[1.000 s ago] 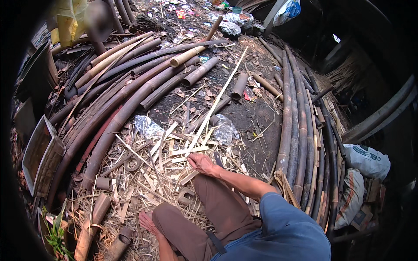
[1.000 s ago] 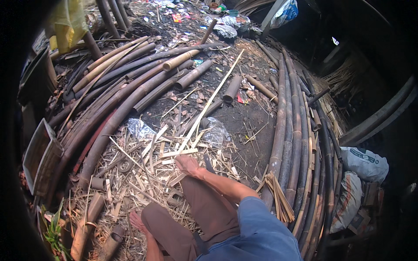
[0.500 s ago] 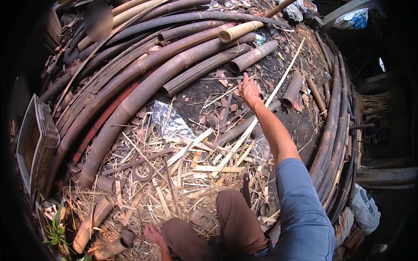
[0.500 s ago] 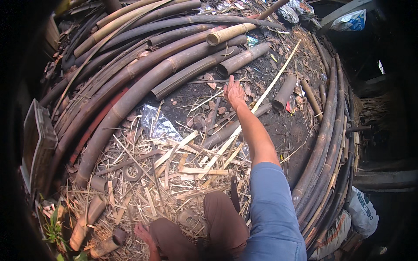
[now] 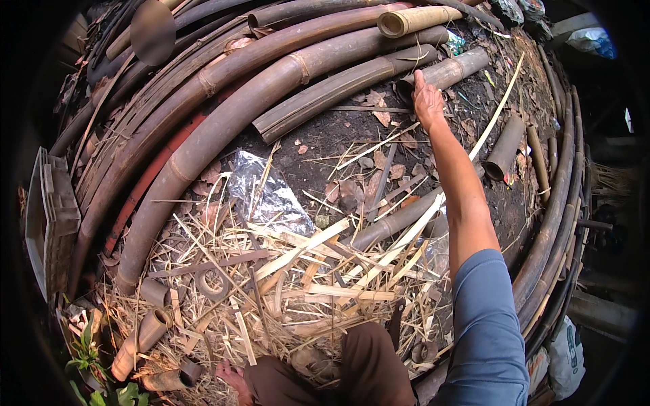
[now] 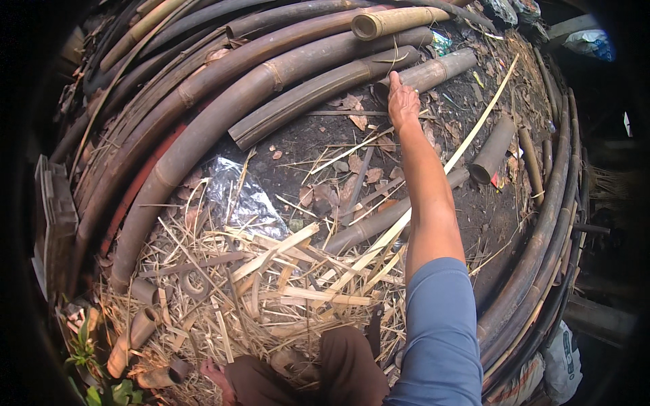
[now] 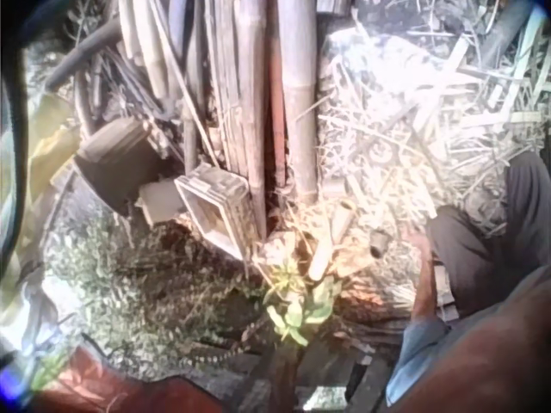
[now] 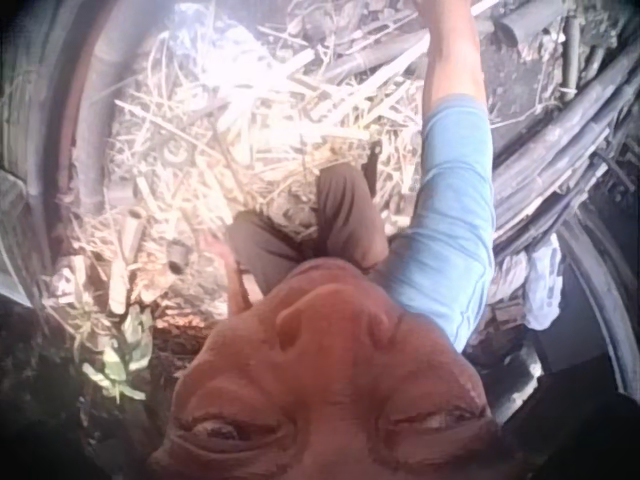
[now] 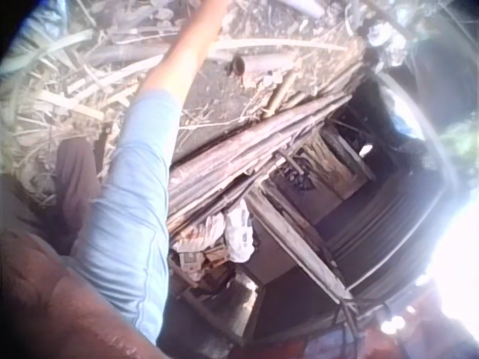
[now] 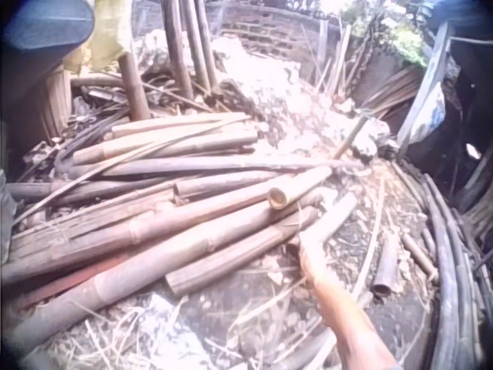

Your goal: The person sits on the ground and uses a machete to split bamboo poles into thin strips. They repeatedly strike the bamboo against a wooden block to separate the material, then gather the resulting strips and place them in a pile.

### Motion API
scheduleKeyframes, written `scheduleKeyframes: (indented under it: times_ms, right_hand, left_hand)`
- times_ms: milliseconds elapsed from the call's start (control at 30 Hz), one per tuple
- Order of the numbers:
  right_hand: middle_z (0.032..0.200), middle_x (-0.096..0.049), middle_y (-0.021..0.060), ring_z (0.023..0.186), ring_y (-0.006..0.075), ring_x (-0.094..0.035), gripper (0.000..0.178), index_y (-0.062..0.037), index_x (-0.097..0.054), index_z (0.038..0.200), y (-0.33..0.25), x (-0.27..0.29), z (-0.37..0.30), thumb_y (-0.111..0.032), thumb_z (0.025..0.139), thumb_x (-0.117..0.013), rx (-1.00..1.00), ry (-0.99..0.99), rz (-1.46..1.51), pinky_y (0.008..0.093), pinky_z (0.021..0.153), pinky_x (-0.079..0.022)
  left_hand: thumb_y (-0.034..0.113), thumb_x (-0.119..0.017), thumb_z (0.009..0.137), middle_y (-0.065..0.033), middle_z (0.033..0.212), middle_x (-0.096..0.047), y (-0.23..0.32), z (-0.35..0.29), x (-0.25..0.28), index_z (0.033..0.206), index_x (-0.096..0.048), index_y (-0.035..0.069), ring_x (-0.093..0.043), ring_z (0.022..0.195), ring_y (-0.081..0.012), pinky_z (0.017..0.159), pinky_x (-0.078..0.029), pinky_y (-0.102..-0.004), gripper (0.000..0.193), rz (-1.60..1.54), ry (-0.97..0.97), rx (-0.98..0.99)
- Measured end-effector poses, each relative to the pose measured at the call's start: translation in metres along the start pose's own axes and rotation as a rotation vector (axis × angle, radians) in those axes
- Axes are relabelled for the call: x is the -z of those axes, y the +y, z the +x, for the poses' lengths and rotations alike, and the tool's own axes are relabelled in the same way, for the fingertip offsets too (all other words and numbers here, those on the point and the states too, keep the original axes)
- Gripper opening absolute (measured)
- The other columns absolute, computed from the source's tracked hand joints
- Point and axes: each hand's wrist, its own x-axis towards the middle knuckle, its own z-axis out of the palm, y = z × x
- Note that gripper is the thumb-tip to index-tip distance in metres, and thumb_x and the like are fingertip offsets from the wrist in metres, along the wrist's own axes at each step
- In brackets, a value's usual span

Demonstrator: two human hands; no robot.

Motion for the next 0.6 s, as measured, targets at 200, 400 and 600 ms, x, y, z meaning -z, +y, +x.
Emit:
scheduleKeyframes:
  times_ms: [200, 400, 600]
  right_hand:
    - [0.100, -0.064, 0.0321, 0.089, 0.0454, -0.064, 0.088, -0.0024, -0.006, 0.153, 0.005, 0.007, -0.077, -0.016, 0.084, -0.059, -0.319, -0.025, 0.366, 0.0493, 0.084, -0.051]
    - [0.117, -0.062, 0.0191, 0.098, 0.0295, -0.063, 0.061, 0.0007, -0.033, 0.142, 0.040, 0.081, -0.208, -0.010, 0.086, -0.055, -0.430, 0.197, 1.005, 0.0370, 0.089, -0.050]
    - [0.107, -0.059, 0.0145, 0.093, 0.0239, -0.060, 0.039, 0.0018, -0.047, 0.125, -0.005, 0.235, -0.308, -0.010, 0.089, -0.057, -0.590, 0.054, 2.031, 0.0351, 0.082, -0.051]
  left_hand:
    - [0.037, -0.045, 0.097, -0.0200, 0.122, -0.040, -0.014, -0.009, -0.010, 0.134, -0.039, 0.006, -0.039, 0.110, -0.0391, 0.095, -0.031, -0.0552, 0.049, -0.116, -0.011, 0.090]
    - [0.023, -0.060, 0.087, -0.0187, 0.124, -0.041, 0.034, 0.014, 0.001, 0.137, -0.039, 0.007, -0.038, 0.119, -0.0400, 0.103, -0.028, -0.0570, 0.057, -0.001, -0.019, -0.177]
    - [0.024, -0.066, 0.086, -0.0167, 0.124, -0.041, 0.054, 0.017, 0.014, 0.137, -0.042, 0.010, -0.039, 0.120, -0.0390, 0.101, -0.033, -0.0531, 0.058, -0.073, -0.033, -0.046]
